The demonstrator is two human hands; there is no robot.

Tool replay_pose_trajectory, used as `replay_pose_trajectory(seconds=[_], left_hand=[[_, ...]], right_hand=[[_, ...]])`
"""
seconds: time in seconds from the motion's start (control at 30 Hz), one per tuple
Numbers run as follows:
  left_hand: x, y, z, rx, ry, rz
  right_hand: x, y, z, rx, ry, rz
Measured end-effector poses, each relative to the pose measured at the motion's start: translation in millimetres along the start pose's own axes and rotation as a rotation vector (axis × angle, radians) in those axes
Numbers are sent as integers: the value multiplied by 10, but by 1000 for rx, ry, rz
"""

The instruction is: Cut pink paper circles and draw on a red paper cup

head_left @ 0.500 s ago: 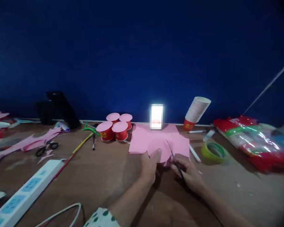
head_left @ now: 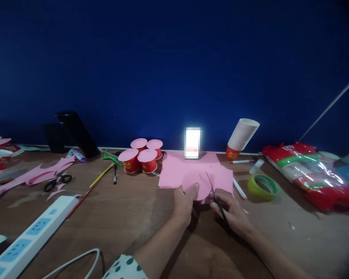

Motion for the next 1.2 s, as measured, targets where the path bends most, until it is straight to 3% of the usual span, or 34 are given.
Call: replay_pose_trajectory(seconds=[0.5,1.2], left_hand=[[11,2,-1,21,18,-9],[5,41,-19,32,12,-44]], right_hand=[[-4,25,126,76,77,-20],[22,30,150,89,56,-26]])
Point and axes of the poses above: each hand's wrist, its own x-axis away from the middle knuckle, its own y-axis out of the back of the hand, z = x × y, the point moved 10 cm from there along -x, towards the middle knuckle, and after that the axes turned 1 degree about -x, right-handed, at the moved point
